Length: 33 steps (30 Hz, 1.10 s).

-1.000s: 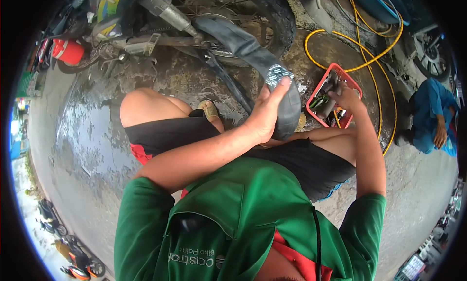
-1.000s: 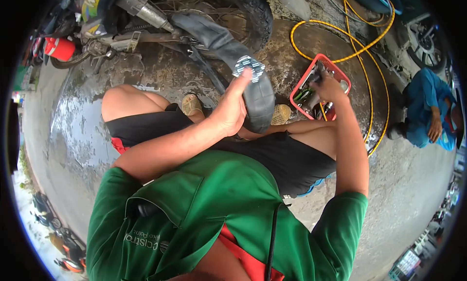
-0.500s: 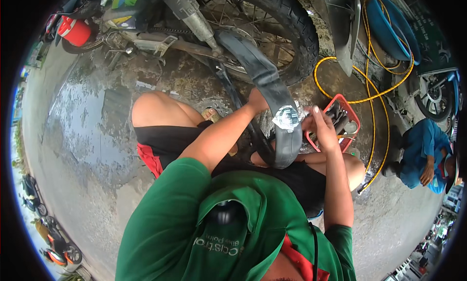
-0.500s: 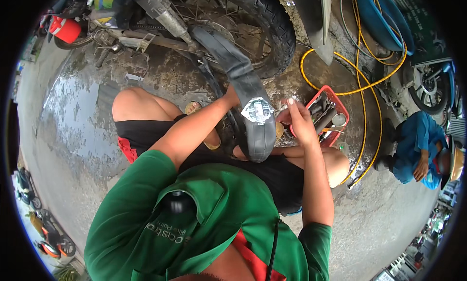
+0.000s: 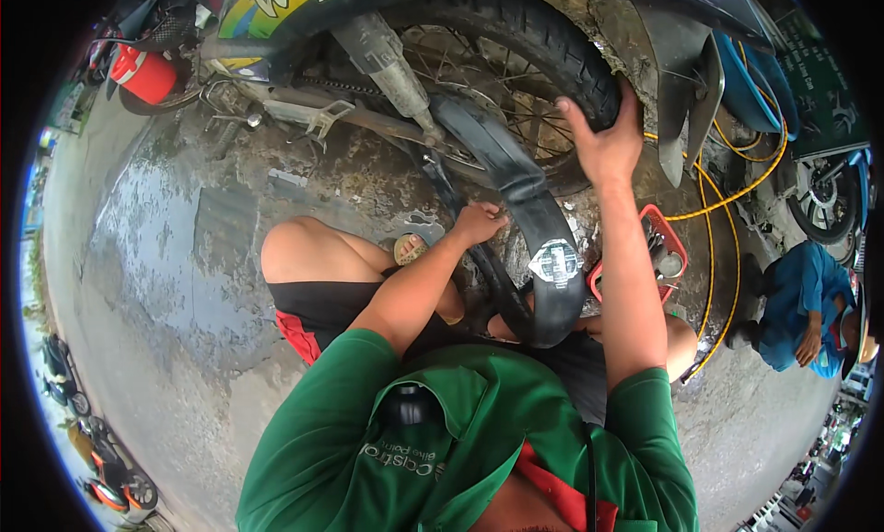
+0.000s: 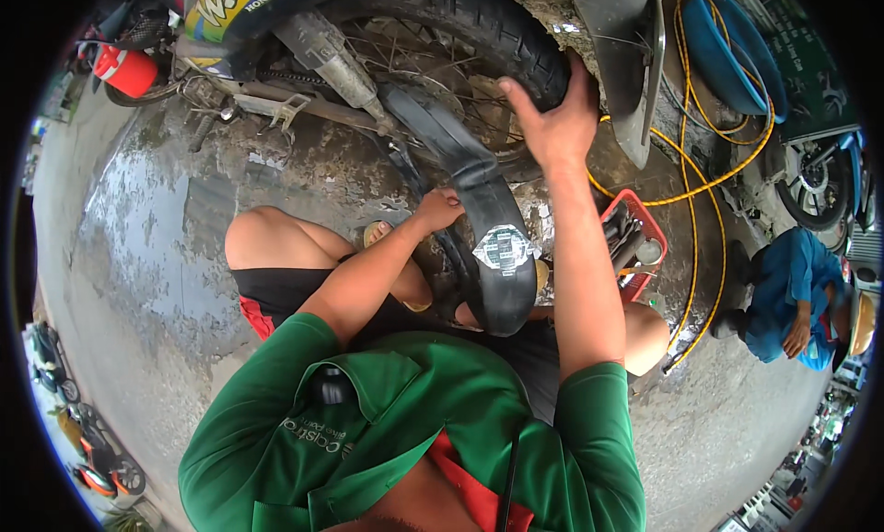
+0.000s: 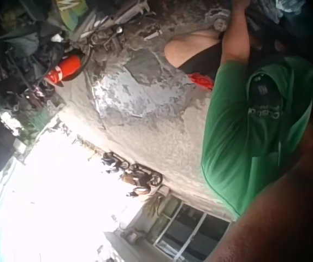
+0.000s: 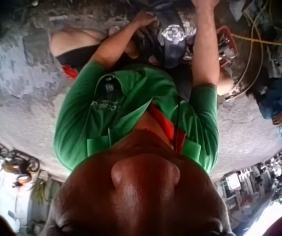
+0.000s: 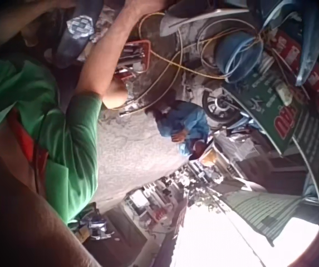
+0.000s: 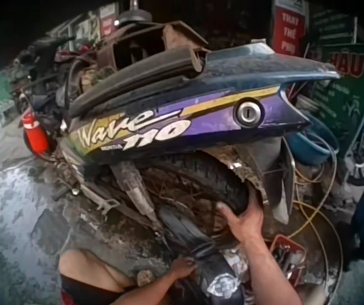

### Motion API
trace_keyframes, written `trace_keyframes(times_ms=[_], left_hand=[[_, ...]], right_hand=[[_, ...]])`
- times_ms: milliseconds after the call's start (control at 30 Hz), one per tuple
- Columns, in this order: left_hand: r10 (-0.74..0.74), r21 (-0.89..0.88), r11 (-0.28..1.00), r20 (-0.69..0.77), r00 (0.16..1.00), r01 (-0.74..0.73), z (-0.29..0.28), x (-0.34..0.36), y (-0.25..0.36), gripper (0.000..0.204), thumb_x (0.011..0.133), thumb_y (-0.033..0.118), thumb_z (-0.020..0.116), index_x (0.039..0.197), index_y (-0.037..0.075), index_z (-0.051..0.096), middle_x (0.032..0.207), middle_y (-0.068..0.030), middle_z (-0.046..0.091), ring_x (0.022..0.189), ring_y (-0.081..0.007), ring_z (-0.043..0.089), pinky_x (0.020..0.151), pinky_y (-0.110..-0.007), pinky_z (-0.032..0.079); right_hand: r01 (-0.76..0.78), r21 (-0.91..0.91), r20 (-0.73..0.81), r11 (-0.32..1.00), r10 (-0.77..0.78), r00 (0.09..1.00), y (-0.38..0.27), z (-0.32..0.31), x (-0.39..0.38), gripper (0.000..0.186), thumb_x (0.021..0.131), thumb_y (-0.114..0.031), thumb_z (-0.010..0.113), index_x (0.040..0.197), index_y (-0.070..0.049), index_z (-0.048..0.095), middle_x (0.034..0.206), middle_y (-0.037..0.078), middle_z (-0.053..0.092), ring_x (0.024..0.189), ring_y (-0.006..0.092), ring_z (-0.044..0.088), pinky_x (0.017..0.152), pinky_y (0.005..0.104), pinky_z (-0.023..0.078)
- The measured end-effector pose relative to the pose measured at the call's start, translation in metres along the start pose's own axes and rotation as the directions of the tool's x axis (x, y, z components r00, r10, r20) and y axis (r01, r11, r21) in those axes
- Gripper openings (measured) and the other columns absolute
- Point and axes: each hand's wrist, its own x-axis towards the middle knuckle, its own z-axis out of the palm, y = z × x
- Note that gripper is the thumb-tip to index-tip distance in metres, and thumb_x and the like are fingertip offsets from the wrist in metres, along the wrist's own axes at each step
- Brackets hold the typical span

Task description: Repairing a motorcycle tire by removing the inner tube, patching it, and reinstalling it into the tire.

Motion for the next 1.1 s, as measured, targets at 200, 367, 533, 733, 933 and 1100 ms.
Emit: trace_keyframes(times_ms=[200, 367, 533, 733, 933, 1100], left_hand=[[-0.052, -0.015, 0.999, -0.042, 0.998, 0.051, 0.001, -0.019, -0.016, 0.049, 0.081, 0.037, 0.079, 0.109, -0.001, 0.071, 0.1, -0.0139, 0.074, 0.092, -0.0216, 0.071, 0.083, -0.032, 0.055], [-0.038, -0.034, 0.999, 0.028, 0.999, 0.039, -0.003, -0.033, 0.006, 0.044, 0.084, 0.033, 0.078, 0.11, -0.002, 0.071, 0.098, -0.0121, 0.074, 0.09, -0.02, 0.069, 0.081, -0.03, 0.054], [-0.109, -0.375, 0.921, 0.016, 0.994, 0.107, -0.007, -0.012, 0.04, 0.037, 0.089, 0.025, 0.072, 0.115, -0.001, 0.068, 0.097, -0.0065, 0.072, 0.09, -0.0172, 0.067, 0.08, -0.028, 0.051], [0.051, -0.765, 0.644, 0.006, 0.999, -0.028, -0.007, -0.015, 0.082, 0.038, 0.092, 0.02, 0.067, 0.125, 0.001, 0.06, 0.108, -0.0042, 0.07, 0.096, -0.0125, 0.062, 0.086, -0.028, 0.048], [0.118, -0.872, 0.466, -0.11, 0.987, -0.153, -0.015, -0.029, 0.161, 0.035, 0.093, 0.014, 0.065, 0.125, 0.002, 0.059, 0.111, -0.0035, 0.068, 0.1, -0.0115, 0.062, 0.088, -0.028, 0.047], [0.158, -0.836, 0.424, -0.311, 0.937, -0.349, -0.032, -0.028, 0.211, 0.027, 0.093, 0.009, 0.066, 0.119, 0.002, 0.063, 0.106, -0.0028, 0.069, 0.098, -0.0132, 0.064, 0.089, -0.028, 0.049]], right_hand=[[-0.221, 0.069, 0.082, 0.973, 0.215, 0.973, 0.031, 0.002, -0.012, 0.08, 0.074, -0.042, 0.086, 0.128, 0.007, 0.053, 0.113, 0.024, 0.066, 0.107, 0.0333, 0.064, 0.098, 0.0379, 0.047], [-0.238, 0.206, 0.024, 0.949, 0.238, 0.971, 0.09, 0.015, -0.071, 0.081, 0.073, -0.039, 0.088, 0.131, 0.004, 0.051, 0.116, 0.023, 0.065, 0.112, 0.0325, 0.063, 0.096, 0.0388, 0.048], [-0.328, 0.356, 0.039, 0.875, 0.337, 0.941, 0.119, 0.018, -0.12, 0.073, 0.08, -0.037, 0.081, 0.129, 0.008, 0.051, 0.123, 0.02, 0.063, 0.114, 0.028, 0.059, 0.1, 0.0381, 0.044], [-0.463, 0.607, 0.1, 0.646, 0.516, 0.851, 0.121, 0.018, -0.078, 0.069, 0.101, -0.053, 0.047, 0.127, 0.011, 0.053, 0.129, 0.018, 0.061, 0.118, 0.0271, 0.057, 0.106, 0.0351, 0.039], [-0.657, 0.517, 0.349, 0.549, 0.566, 0.747, 0.121, 0.016, -0.048, 0.075, 0.106, -0.056, 0.024, 0.137, 0.008, 0.049, 0.138, 0.016, 0.055, 0.125, 0.0238, 0.053, 0.108, 0.0343, 0.039], [-0.637, 0.585, 0.369, 0.502, 0.534, 0.76, 0.124, 0.015, -0.054, 0.072, 0.103, -0.055, 0.038, 0.132, 0.009, 0.052, 0.13, 0.017, 0.06, 0.119, 0.0243, 0.057, 0.105, 0.0335, 0.04]])
